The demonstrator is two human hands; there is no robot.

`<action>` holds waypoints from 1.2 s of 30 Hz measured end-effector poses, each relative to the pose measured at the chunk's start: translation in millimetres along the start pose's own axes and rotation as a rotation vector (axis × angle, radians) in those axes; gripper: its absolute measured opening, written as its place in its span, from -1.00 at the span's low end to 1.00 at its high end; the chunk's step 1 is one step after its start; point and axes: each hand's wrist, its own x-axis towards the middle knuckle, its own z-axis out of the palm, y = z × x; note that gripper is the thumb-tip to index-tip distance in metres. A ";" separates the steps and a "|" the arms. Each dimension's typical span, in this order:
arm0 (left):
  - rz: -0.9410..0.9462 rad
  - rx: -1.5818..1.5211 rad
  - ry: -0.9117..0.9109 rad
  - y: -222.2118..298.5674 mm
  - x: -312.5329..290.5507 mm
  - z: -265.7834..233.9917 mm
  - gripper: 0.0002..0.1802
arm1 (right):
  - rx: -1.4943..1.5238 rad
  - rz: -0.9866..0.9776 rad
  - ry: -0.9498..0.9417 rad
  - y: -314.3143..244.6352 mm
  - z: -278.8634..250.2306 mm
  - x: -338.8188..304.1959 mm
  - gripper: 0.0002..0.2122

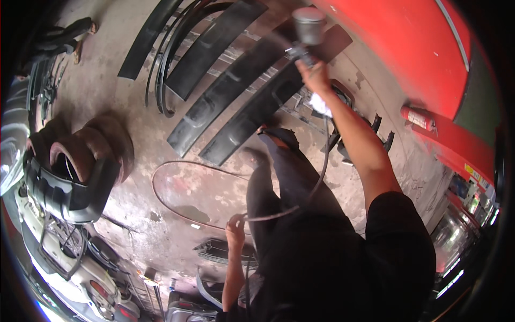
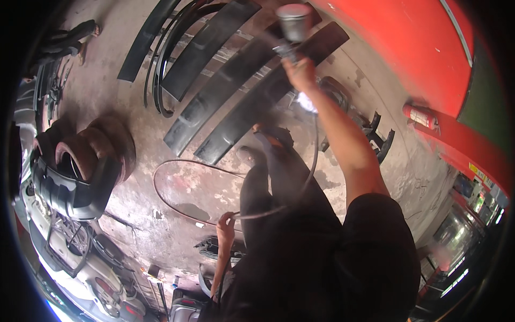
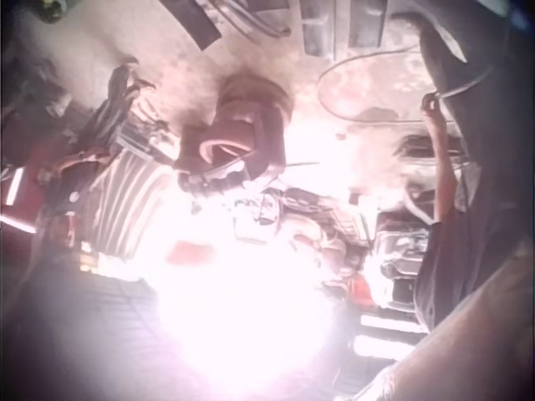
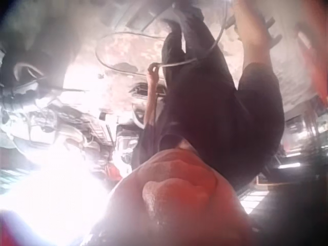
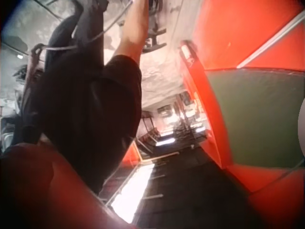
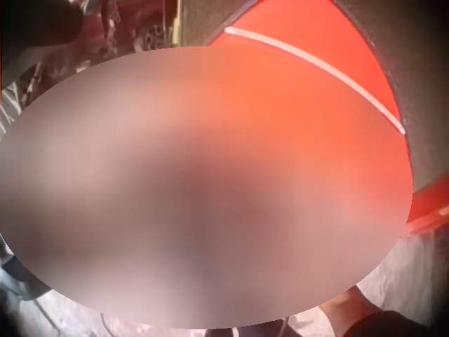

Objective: The person uses a spray gun to apply a coating to various car parts, including a bumper and several trim pieces, arranged on the floor of a workshop. The person moves around the parts to ensure coverage on different sides.

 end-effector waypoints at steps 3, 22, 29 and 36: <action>-0.081 0.019 -0.030 10.9 -1.4 5.3 -0.84 | -0.265 0.122 0.355 59.7 -77.7 -1.1 -0.58; 0.372 0.174 0.199 -22.8 -25.5 -2.2 -0.74 | 0.561 0.047 -0.239 106.4 -37.9 -452.1 -0.81; 0.537 0.310 0.123 -89.5 -98.2 86.3 -0.87 | 0.428 -0.301 -0.162 158.5 -156.9 -544.2 -0.75; 0.563 0.341 -0.159 -61.3 -127.5 188.0 -0.84 | 0.347 -0.184 0.099 213.6 -389.8 -620.8 -0.62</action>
